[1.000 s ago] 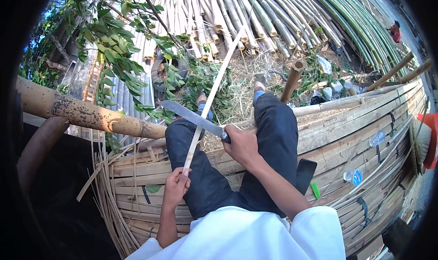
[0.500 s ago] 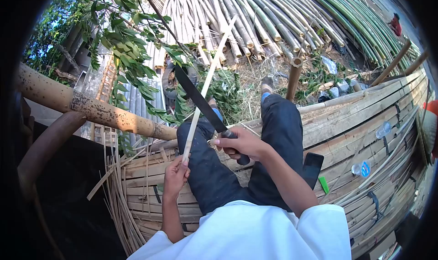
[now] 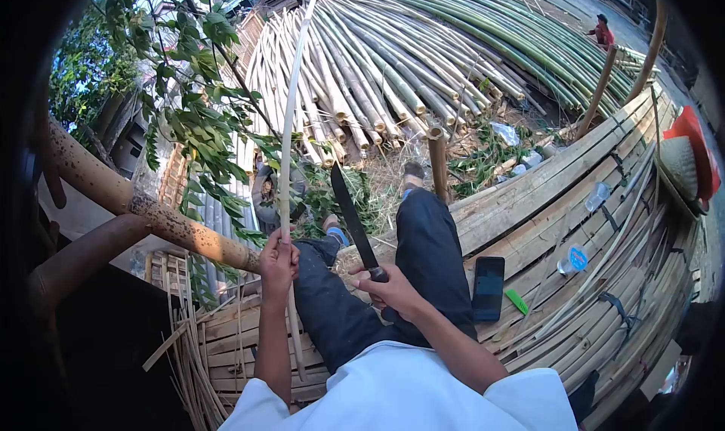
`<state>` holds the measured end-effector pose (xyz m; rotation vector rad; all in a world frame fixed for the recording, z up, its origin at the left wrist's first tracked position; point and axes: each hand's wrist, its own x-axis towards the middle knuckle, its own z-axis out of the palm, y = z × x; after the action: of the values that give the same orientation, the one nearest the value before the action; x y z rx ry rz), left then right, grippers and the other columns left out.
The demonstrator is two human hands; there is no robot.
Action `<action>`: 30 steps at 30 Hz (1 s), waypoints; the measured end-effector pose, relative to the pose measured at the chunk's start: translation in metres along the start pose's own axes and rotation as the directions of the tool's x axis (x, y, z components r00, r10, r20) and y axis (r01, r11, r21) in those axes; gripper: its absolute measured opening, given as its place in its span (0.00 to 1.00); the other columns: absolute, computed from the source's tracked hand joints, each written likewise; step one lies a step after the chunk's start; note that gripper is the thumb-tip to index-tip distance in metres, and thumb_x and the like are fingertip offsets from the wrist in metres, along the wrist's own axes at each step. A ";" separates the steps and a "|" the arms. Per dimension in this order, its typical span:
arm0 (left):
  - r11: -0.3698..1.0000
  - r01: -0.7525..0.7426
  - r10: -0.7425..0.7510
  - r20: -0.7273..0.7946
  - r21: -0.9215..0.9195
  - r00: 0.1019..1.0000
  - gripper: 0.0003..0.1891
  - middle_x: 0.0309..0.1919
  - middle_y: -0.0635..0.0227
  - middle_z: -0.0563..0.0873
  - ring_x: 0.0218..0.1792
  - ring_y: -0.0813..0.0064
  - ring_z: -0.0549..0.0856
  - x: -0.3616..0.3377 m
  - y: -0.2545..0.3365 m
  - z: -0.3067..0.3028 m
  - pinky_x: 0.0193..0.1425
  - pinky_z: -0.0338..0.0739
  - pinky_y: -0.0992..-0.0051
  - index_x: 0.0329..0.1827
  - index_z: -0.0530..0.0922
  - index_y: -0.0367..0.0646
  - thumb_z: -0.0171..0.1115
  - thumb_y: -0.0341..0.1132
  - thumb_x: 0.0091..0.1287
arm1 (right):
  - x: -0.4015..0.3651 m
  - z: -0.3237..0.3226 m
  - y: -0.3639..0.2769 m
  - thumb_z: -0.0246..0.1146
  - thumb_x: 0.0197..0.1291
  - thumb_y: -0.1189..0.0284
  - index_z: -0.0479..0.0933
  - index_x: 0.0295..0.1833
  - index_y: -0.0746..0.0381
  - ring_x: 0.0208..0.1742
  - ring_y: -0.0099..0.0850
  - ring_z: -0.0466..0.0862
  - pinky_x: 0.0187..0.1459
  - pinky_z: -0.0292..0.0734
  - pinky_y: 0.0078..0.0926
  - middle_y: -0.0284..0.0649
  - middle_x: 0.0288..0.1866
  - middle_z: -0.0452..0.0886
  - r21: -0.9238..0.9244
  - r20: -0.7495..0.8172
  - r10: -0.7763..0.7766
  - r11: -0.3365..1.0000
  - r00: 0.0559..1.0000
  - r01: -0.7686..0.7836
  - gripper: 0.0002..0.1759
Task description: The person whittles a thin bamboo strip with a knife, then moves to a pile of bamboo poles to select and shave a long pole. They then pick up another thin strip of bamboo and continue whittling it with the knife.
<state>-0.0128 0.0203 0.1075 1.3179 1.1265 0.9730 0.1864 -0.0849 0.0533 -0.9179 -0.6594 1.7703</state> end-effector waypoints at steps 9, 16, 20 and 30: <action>0.959 -0.181 0.245 0.321 -0.216 0.915 0.12 0.19 0.79 0.72 0.15 0.91 0.65 0.045 0.087 0.126 0.16 0.55 0.85 0.53 0.74 0.42 0.52 0.40 0.75 | -0.038 0.054 0.031 0.67 0.60 0.72 0.72 0.64 0.64 0.17 0.15 0.65 0.20 0.59 0.16 0.24 0.18 0.67 0.095 -0.117 -0.228 0.966 0.967 0.239 0.26; 0.883 -0.168 0.358 0.396 -0.438 0.846 0.12 0.21 0.76 0.71 0.15 0.92 0.61 0.042 0.162 0.188 0.17 0.55 0.87 0.51 0.74 0.38 0.50 0.38 0.76 | -0.059 0.046 0.042 0.69 0.60 0.73 0.74 0.55 0.63 0.19 0.11 0.67 0.20 0.59 0.13 0.23 0.20 0.69 -0.158 -0.385 -0.541 0.837 0.748 0.524 0.19; 0.866 -0.106 0.370 0.484 -0.488 0.793 0.12 0.22 0.76 0.71 0.16 0.91 0.62 0.043 0.171 0.221 0.17 0.56 0.87 0.51 0.74 0.37 0.50 0.37 0.76 | -0.067 0.039 0.044 0.70 0.60 0.69 0.77 0.50 0.65 0.19 0.10 0.66 0.20 0.58 0.13 0.22 0.18 0.70 -0.194 -0.403 -0.591 0.801 0.698 0.566 0.16; 0.579 -0.814 0.686 0.515 0.041 0.514 0.30 0.47 0.53 0.79 0.48 0.67 0.79 0.065 0.096 0.284 0.52 0.76 0.68 0.62 0.73 0.38 0.46 0.57 0.74 | -0.164 -0.046 0.021 0.66 0.64 0.67 0.75 0.27 0.64 0.18 0.12 0.66 0.19 0.58 0.18 0.25 0.15 0.68 -0.541 -0.613 -0.668 0.744 0.423 0.392 0.16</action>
<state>0.2852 0.0270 0.1797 2.2469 0.2577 1.0424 0.2489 -0.2450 0.0575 -1.3836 -0.5541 0.5326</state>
